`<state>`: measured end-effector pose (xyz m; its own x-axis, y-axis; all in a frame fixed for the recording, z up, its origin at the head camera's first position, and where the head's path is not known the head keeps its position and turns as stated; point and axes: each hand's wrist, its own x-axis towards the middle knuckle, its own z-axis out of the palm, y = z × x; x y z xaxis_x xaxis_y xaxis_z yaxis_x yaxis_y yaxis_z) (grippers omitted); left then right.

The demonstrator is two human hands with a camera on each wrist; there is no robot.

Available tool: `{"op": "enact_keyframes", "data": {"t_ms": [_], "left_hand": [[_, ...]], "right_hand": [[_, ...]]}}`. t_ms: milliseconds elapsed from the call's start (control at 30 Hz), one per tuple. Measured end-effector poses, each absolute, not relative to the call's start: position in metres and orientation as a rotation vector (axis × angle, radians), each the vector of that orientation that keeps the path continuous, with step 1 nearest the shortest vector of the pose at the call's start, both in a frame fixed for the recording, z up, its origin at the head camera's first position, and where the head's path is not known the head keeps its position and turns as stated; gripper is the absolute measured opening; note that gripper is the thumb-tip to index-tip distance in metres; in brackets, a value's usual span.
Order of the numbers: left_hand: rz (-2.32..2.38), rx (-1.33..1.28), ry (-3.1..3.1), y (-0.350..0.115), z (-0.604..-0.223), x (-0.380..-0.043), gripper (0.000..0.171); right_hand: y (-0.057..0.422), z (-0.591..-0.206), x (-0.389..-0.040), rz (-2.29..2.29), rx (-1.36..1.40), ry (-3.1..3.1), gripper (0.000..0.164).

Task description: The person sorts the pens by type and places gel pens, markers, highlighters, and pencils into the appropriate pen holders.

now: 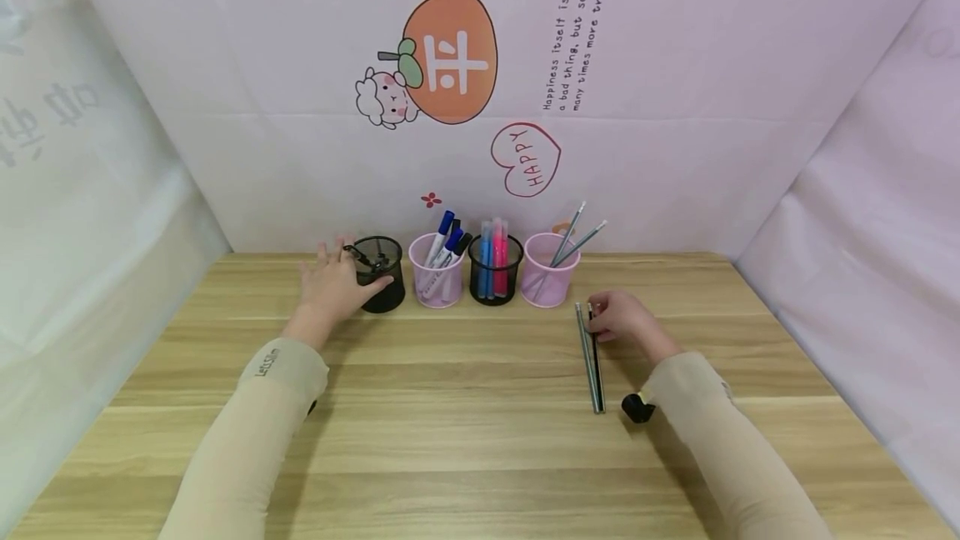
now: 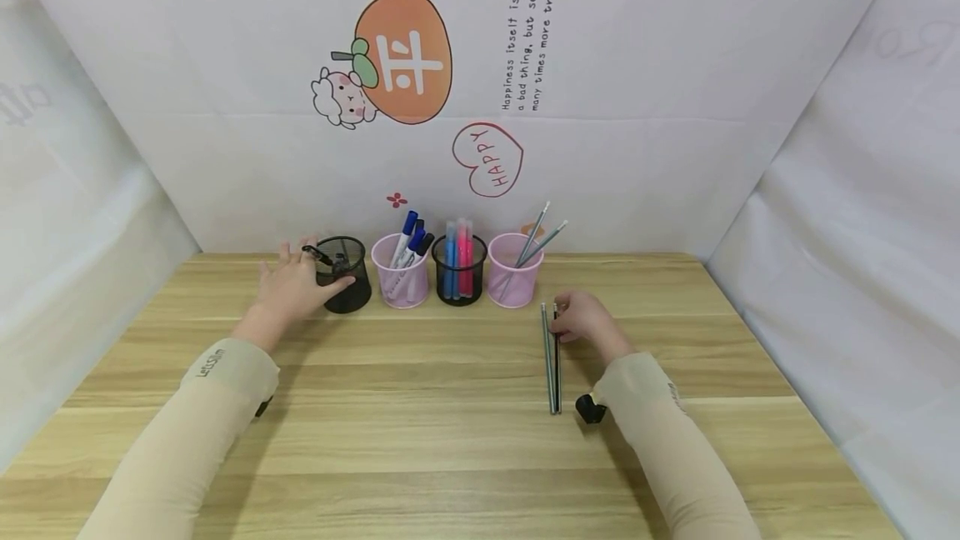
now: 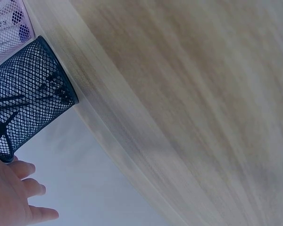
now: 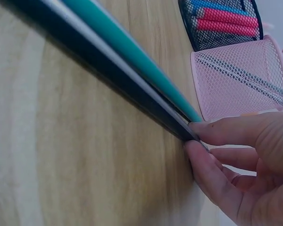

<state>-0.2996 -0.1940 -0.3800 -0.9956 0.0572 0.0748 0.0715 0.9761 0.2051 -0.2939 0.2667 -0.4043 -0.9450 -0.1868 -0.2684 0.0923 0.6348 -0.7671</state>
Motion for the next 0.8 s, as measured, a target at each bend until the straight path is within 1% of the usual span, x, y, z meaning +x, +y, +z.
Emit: {"op": "enact_keyframes", "data": {"t_ms": [400,800], "left_hand": [[-0.320,-0.101,-3.050,-0.1933,-0.3799,-0.3004,0.100],[-0.335,-0.095,-3.045,-0.1936,-0.3809,-0.3004,0.100]], "right_hand": [[0.2693,-0.3993,-0.2941,-1.243,-0.064,2.491,0.062],[0.2737,-0.3992,-0.2949,-1.288,-0.074,2.453,0.064]]}}
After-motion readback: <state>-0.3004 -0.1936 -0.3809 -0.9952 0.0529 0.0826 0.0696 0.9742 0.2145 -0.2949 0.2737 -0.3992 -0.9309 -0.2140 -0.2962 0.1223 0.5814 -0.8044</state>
